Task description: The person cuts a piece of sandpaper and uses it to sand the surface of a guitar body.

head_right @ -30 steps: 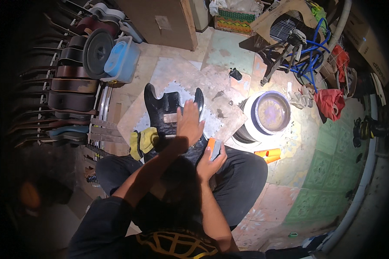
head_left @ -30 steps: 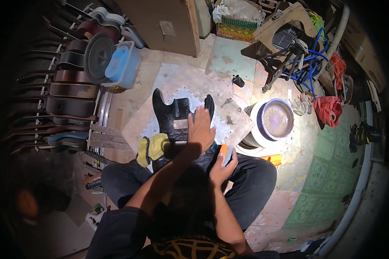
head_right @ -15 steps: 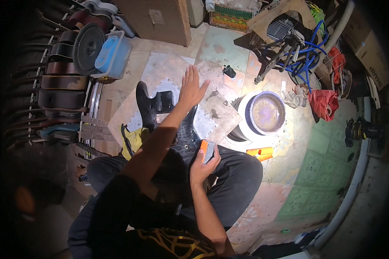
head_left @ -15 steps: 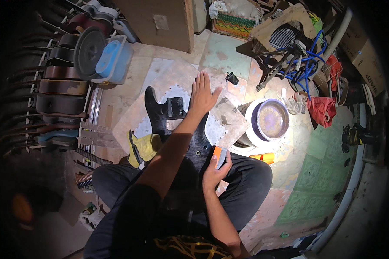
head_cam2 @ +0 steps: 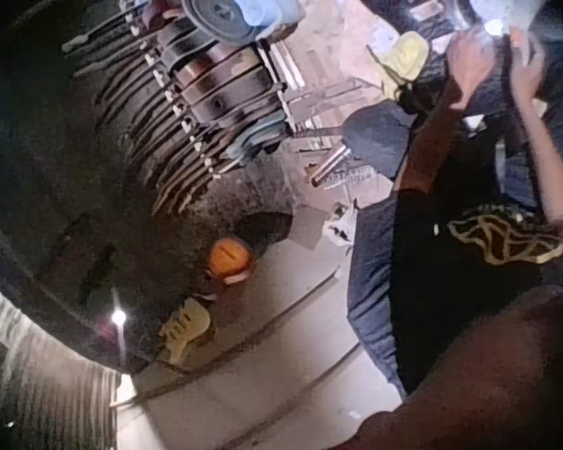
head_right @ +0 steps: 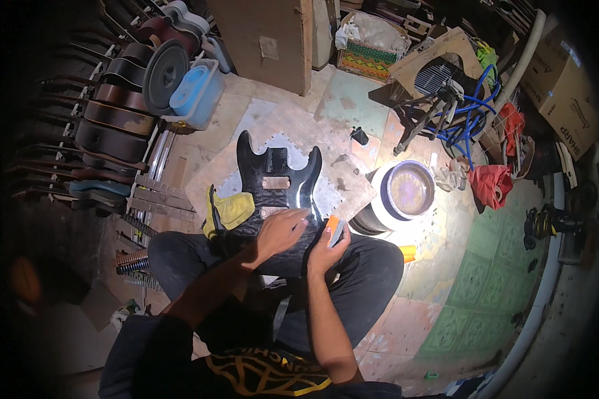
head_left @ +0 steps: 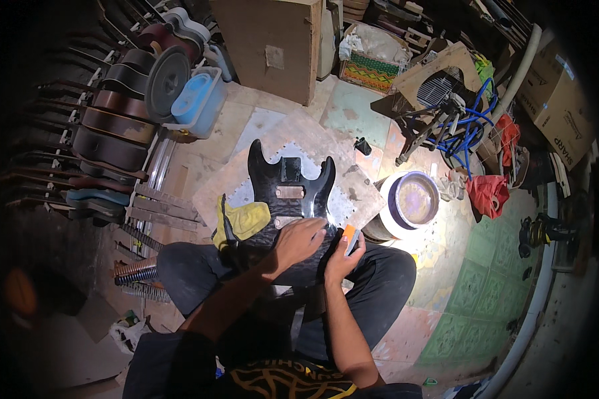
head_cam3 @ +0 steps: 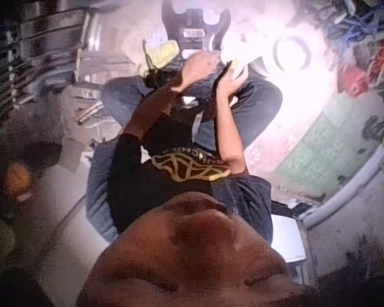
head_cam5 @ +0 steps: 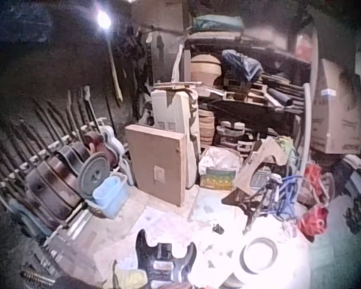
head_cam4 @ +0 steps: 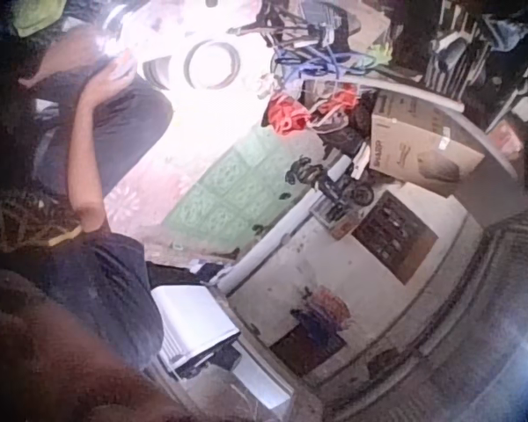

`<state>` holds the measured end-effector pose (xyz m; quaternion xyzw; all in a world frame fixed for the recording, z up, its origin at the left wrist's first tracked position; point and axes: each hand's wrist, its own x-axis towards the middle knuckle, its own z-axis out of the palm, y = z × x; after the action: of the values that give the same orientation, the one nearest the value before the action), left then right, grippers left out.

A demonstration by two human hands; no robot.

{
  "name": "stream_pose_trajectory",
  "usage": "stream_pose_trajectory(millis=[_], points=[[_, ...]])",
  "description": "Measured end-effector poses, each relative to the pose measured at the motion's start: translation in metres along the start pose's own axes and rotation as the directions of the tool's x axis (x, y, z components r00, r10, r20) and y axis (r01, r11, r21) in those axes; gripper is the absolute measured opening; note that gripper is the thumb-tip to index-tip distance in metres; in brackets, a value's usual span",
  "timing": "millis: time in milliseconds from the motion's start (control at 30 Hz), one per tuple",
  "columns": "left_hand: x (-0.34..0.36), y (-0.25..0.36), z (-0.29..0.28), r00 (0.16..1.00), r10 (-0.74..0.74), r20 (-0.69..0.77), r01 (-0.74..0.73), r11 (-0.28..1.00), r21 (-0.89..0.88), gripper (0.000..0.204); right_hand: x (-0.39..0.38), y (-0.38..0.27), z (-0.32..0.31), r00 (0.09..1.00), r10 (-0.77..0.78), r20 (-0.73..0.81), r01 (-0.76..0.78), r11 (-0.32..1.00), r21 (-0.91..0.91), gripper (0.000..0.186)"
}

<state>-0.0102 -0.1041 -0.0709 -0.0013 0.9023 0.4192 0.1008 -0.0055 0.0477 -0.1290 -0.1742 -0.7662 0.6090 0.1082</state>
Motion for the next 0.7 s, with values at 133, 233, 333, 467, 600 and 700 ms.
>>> stream_pose_trajectory(millis=[133, 233, 333, 467, 600, 700], points=[[-0.001, -0.005, 0.004, 0.947, 0.079, -0.313, 0.044, 0.929, 0.368, 0.078, -0.004, -0.004, 0.001, 0.999, 0.031, 0.013, -0.031, 0.999, -0.017, 0.052], [0.031, -0.027, 0.013, 0.956, 0.031, -0.291, 0.105, 0.89, 0.443, 0.086, -0.006, -0.012, 0.003, 0.997, 0.07, 0.023, -0.07, 0.997, -0.018, 0.05], [0.06, -0.027, 0.031, 0.946, 0.088, -0.312, 0.073, 0.879, 0.471, 0.094, -0.007, -0.014, 0.002, 0.996, 0.088, 0.009, -0.088, 0.996, -0.026, 0.05], [0.118, -0.023, 0.034, 0.929, 0.079, -0.362, 0.106, 0.88, 0.464, 0.091, -0.011, -0.013, -0.001, 0.991, 0.132, 0.034, -0.132, 0.991, -0.006, 0.051], [0.18, -0.019, 0.026, 0.919, 0.02, -0.394, 0.152, 0.903, 0.402, 0.087, -0.013, -0.009, -0.003, 0.991, 0.128, 0.038, -0.126, 0.991, -0.041, 0.051], [0.227, -0.033, 0.018, 0.91, 0.01, -0.415, 0.124, 0.948, 0.294, 0.083, -0.017, -0.012, -0.003, 0.99, 0.125, 0.061, -0.122, 0.991, -0.054, 0.052]])
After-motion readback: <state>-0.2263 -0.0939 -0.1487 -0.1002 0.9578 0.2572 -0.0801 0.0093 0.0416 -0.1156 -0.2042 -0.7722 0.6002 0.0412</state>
